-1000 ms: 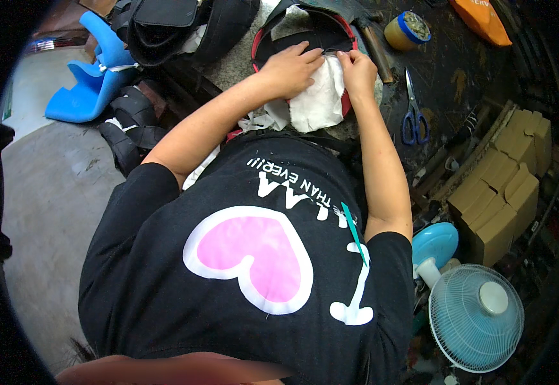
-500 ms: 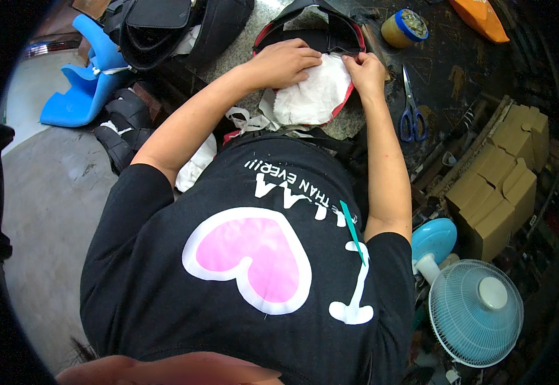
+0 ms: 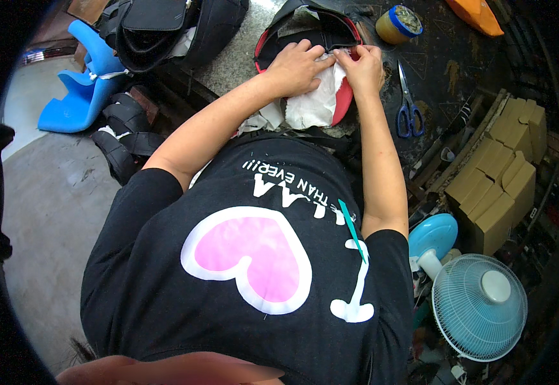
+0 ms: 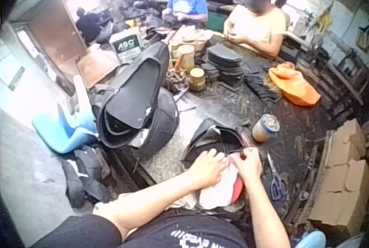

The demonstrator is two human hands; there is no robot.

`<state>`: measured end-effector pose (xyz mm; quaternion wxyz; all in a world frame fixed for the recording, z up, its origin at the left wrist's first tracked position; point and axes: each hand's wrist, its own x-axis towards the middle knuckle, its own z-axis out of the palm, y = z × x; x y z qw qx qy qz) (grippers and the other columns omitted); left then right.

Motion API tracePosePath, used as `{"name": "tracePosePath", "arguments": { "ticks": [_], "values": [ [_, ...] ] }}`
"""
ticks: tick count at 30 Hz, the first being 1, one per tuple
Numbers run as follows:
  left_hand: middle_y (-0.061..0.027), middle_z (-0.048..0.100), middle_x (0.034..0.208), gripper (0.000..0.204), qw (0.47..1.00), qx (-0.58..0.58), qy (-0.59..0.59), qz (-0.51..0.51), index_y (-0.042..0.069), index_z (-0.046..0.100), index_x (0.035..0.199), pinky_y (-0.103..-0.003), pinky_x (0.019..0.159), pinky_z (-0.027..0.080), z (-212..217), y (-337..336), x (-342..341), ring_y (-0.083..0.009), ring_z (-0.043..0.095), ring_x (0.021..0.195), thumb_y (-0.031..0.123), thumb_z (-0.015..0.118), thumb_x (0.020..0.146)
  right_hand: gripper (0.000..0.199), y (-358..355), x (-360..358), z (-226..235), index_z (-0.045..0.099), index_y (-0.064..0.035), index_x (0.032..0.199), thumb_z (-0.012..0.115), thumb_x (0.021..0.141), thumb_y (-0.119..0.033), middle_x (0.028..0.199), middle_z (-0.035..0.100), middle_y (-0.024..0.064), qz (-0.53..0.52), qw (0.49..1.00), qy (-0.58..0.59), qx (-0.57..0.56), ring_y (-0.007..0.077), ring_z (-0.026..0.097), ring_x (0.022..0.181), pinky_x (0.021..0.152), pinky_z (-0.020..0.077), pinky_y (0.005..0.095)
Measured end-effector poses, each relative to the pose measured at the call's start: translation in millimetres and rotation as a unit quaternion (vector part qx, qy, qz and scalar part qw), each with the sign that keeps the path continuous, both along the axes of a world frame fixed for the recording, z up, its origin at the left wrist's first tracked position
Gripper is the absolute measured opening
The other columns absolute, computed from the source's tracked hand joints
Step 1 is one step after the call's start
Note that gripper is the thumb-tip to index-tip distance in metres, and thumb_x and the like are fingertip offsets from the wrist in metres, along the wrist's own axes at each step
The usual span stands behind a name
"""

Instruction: The person inserts white padding into the interior of a black shoe, then uses scissors to trim excess material along the shoe's edge. The person repeats this process on a second shoe, adjusting the padding and trimming it to fit.

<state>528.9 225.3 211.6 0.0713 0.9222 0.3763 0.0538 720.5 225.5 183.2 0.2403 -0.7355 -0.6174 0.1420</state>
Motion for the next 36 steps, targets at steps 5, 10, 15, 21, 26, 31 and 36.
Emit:
{"name": "tracePosePath", "arguments": {
  "ticks": [5, 10, 15, 21, 26, 31, 36],
  "values": [
    [-0.0042, 0.058, 0.112, 0.056, 1.000, -0.002, -0.011, -0.001, 0.019, 0.058, 0.130, -0.039, 0.087, 0.047, 1, -2, -2, -0.0251, 0.053, 0.104, 0.028, 0.067, 0.076, 0.027, 5, 1, 0, 0.074, -0.0105, 0.087, 0.077, 0.074, -0.034, 0.105, 0.061, 0.0070, -0.027, 0.991, 0.133, 0.015, 0.0263, 0.064, 0.090, 0.076, 0.0506, 0.0390],
    [-0.0044, 0.057, 0.114, 0.053, 1.000, 0.005, -0.015, -0.004, 0.020, 0.058, 0.130, -0.038, 0.089, 0.046, -4, -4, -4, -0.0240, 0.053, 0.104, 0.028, 0.066, 0.078, 0.021, -5, 0, 1, 0.070, -0.0124, 0.086, 0.073, 0.080, -0.032, 0.101, 0.060, 0.0067, -0.019, 0.999, 0.033, 0.022, 0.0288, 0.064, 0.087, 0.074, 0.0502, 0.0414],
    [-0.0044, 0.055, 0.129, 0.046, 0.994, 0.064, -0.074, -0.045, 0.019, 0.059, 0.129, -0.042, 0.100, 0.042, -16, -12, -10, -0.0276, 0.050, 0.115, 0.029, 0.064, 0.085, 0.020, -2, -2, 7, 0.065, -0.0128, 0.087, 0.069, 0.084, -0.033, 0.100, 0.059, 0.0085, -0.014, 0.999, -0.045, -0.003, 0.0327, 0.064, 0.089, 0.074, 0.0497, 0.0450],
    [-0.0071, 0.055, 0.128, 0.042, 0.973, -0.005, -0.228, -0.023, 0.011, 0.060, 0.122, -0.040, 0.097, 0.046, -19, -34, -52, -0.0274, 0.054, 0.110, 0.025, 0.068, 0.083, 0.021, 0, -1, 10, 0.065, -0.0140, 0.089, 0.069, 0.085, -0.035, 0.101, 0.059, 0.0089, -0.017, 0.998, -0.046, -0.038, 0.0336, 0.064, 0.090, 0.075, 0.0496, 0.0463],
    [-0.0140, 0.058, 0.117, 0.041, 0.953, -0.102, -0.276, 0.077, 0.007, 0.058, 0.122, -0.041, 0.089, 0.050, -10, -38, -63, -0.0315, 0.058, 0.103, 0.019, 0.068, 0.084, 0.022, 0, 1, 11, 0.066, -0.0146, 0.092, 0.068, 0.085, -0.036, 0.103, 0.060, 0.0080, -0.013, 0.999, -0.027, -0.043, 0.0330, 0.064, 0.091, 0.076, 0.0494, 0.0453],
    [-0.0136, 0.057, 0.113, 0.040, 0.943, -0.083, -0.281, 0.160, 0.007, 0.056, 0.124, -0.042, 0.085, 0.050, -5, -18, -51, -0.0341, 0.060, 0.096, 0.010, 0.062, 0.085, 0.022, 4, 8, 9, 0.066, -0.0152, 0.093, 0.068, 0.085, -0.035, 0.102, 0.062, 0.0080, -0.001, 0.999, -0.009, -0.046, 0.0323, 0.063, 0.092, 0.077, 0.0488, 0.0437],
    [-0.0080, 0.057, 0.115, 0.043, 0.997, -0.012, -0.066, 0.024, 0.013, 0.062, 0.122, -0.039, 0.088, 0.049, 0, -13, -43, -0.0292, 0.055, 0.110, 0.015, 0.065, 0.079, 0.021, 9, 13, 4, 0.068, -0.0163, 0.094, 0.070, 0.083, -0.034, 0.099, 0.064, 0.0068, 0.006, 0.999, 0.027, -0.036, 0.0302, 0.063, 0.092, 0.076, 0.0485, 0.0416]
  ]
}}
